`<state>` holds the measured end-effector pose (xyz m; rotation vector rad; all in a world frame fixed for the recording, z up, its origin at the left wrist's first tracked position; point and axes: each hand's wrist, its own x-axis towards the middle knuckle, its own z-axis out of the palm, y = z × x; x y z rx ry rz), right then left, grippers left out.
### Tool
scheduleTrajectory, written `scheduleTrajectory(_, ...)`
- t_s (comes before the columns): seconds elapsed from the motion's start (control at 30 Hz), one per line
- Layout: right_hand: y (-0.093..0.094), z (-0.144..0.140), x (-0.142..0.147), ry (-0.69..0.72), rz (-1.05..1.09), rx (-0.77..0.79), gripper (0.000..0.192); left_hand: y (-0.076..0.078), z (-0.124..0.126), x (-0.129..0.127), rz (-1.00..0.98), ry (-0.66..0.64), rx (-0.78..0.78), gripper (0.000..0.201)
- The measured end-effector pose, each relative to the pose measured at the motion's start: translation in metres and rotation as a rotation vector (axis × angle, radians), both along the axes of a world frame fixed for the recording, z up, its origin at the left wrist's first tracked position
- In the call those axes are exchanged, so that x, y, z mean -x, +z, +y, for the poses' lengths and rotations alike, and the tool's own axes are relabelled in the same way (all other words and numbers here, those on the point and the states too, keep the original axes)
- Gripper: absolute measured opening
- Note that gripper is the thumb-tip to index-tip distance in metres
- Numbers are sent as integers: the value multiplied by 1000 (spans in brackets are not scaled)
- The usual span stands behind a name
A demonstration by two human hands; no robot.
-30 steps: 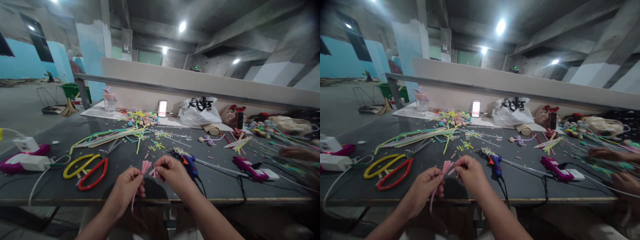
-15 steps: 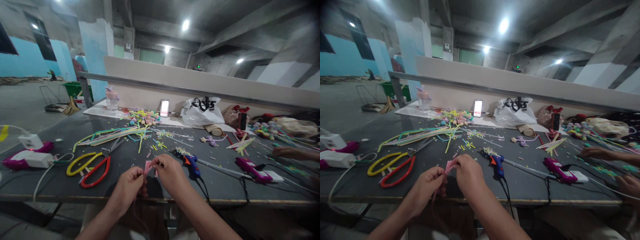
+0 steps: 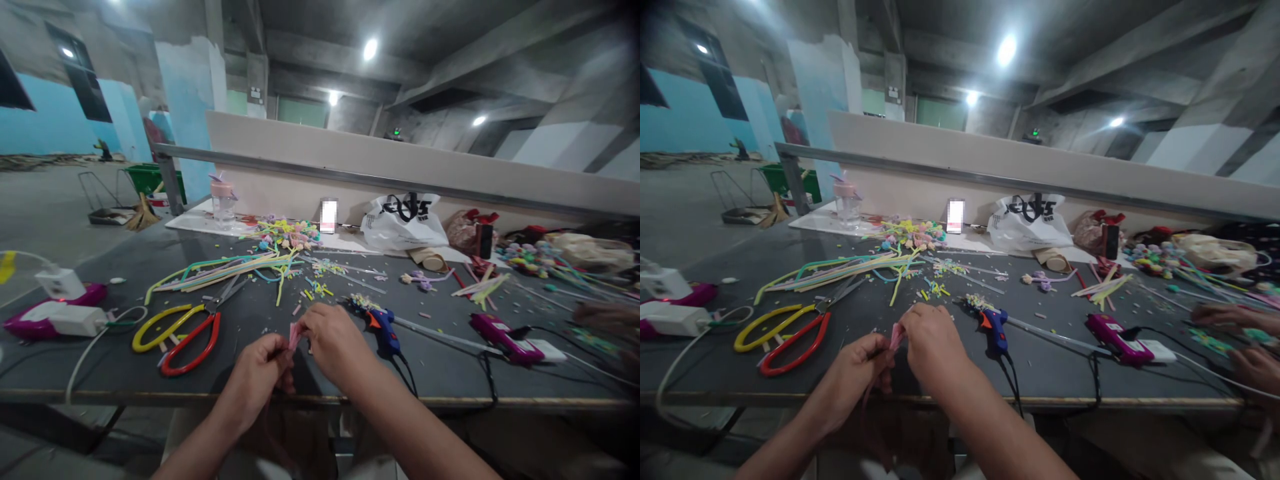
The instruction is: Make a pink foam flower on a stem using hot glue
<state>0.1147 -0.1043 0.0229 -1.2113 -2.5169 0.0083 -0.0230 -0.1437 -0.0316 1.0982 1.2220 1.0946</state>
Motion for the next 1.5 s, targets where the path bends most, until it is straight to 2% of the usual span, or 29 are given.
scheduleTrajectory(0.17, 3, 1, 2, 71, -10, -32, 18, 1, -1, 0, -20, 0, -13, 12)
scheduleTrajectory(0.53, -6, 3, 1, 61, 117, 22, 19, -3, 0, -1, 10, 12, -4, 8)
scheduleTrajectory(0.67, -8, 4, -4, 7, 421, 72, 22, 0, -1, 0, -3, 27, -5, 9)
scheduleTrajectory(0.77, -12, 1, -9, -108, 705, 142, 16, 0, 0, 0, -32, 8, -9, 9)
scheduleTrajectory(0.83, -16, -3, -10, -174, 796, 211, 11, 0, 0, 1, -32, -2, -25, 12)
scheduleTrajectory(0.9, -22, -6, -11, -205, 805, 241, 9, -1, -1, 1, -26, -7, -36, 14)
scheduleTrajectory(1.03, -29, -11, -7, -190, 739, 151, 9, -4, -1, 1, -10, -2, -13, 14)
scheduleTrajectory(1.5, -32, -8, 1, -126, 680, 54, 14, -4, 0, 0, -21, 10, -22, 9)
